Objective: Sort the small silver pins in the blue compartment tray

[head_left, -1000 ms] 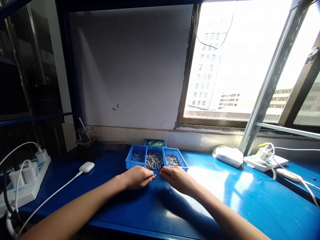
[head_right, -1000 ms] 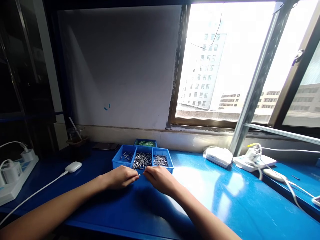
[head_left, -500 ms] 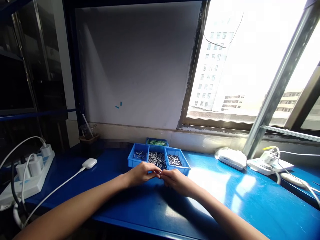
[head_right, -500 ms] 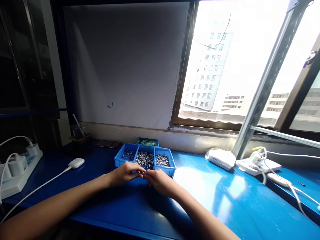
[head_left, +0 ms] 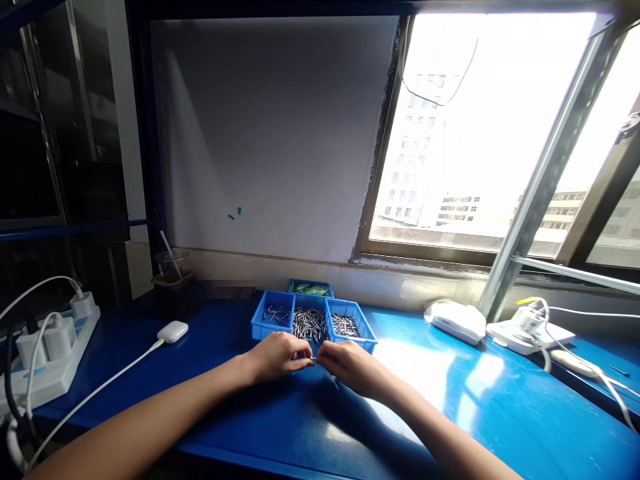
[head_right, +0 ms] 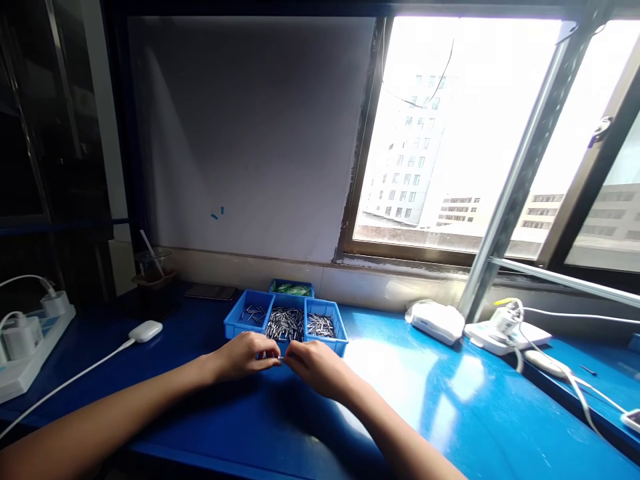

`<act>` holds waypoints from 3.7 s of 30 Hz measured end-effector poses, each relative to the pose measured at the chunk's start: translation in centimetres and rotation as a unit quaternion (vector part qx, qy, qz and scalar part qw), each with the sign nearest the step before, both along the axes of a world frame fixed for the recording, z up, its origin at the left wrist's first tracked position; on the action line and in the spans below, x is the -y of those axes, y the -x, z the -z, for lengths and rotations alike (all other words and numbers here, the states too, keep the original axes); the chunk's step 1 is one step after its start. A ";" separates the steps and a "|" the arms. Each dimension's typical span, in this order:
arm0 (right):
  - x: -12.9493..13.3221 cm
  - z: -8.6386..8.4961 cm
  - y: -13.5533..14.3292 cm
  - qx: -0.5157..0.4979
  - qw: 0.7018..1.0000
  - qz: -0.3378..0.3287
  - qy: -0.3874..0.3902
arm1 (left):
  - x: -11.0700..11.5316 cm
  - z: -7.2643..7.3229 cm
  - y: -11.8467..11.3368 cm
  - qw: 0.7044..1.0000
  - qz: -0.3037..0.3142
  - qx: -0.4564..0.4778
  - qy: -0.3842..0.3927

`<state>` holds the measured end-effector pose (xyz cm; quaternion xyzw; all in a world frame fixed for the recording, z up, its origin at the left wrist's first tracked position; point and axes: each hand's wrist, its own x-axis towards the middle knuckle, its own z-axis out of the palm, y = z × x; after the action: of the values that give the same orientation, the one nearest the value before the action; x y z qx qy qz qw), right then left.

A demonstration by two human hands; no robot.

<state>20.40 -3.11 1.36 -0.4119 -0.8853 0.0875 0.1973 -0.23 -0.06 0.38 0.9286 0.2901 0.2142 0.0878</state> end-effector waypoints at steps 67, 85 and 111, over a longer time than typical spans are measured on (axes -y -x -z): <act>0.4 -1.0 -0.7 0.064 0.995 0.011 -0.079 | 0.4 0.0 0.1 0.992 0.002 -0.099 -0.083; 0.0 -0.4 -0.1 0.021 0.998 0.056 0.022 | -0.2 -0.2 0.6 0.987 0.012 0.006 -0.158; 0.4 0.1 0.2 0.078 0.996 -0.008 0.039 | 0.0 0.1 0.4 0.985 0.035 0.013 -0.167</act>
<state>20.17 -3.49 1.26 -0.4179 -0.8972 0.0909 0.1103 -0.61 -0.10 0.33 0.9368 0.2161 0.2689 -0.0576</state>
